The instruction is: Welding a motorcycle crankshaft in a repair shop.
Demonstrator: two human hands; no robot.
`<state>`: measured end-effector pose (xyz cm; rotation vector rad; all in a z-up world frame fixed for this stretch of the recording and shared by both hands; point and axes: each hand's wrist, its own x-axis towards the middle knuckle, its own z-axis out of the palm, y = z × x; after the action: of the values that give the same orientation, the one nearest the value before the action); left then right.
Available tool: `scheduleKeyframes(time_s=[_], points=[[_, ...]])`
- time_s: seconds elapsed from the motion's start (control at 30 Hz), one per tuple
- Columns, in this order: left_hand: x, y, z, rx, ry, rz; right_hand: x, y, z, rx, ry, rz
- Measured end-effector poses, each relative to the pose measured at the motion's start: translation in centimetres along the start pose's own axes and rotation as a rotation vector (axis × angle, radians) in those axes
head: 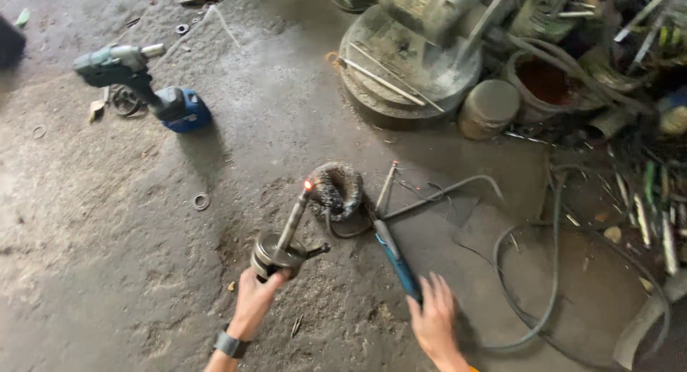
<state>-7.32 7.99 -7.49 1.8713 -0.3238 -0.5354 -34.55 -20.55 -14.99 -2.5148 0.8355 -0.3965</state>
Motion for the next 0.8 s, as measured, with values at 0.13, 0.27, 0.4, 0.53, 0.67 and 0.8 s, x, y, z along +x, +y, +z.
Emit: scheduleKeyframes(time_s=[0.13, 0.27, 0.4, 0.53, 0.67, 0.8], points=[[-2.0, -1.8, -0.3, -0.085, 0.074, -0.175, -5.5, 7.6, 1.7, 0.024, 0.094, 0.05], [-3.9, -2.5, -0.7, -0.265, 0.052, -0.184, -10.8, 18.1, 7.4, 0.024, 0.221, 0.082], [-4.6, -1.1, -1.4, -0.429, -0.002, -0.059, -10.5, 19.8, 9.4, 0.109, 0.274, 0.063], [-5.2, -1.7, -1.8, -0.494, -0.037, -0.044, 0.1, 5.8, 0.0, 0.062, 0.162, 0.106], [-5.0, -5.2, -0.6, -0.366, 0.017, -0.074, 12.6, -3.3, -8.2, 0.072, 0.222, -0.032], [-4.7, -13.0, 1.9, -0.59, 0.265, -0.394, 26.5, -3.8, -8.6, 0.042, 0.343, -0.289]])
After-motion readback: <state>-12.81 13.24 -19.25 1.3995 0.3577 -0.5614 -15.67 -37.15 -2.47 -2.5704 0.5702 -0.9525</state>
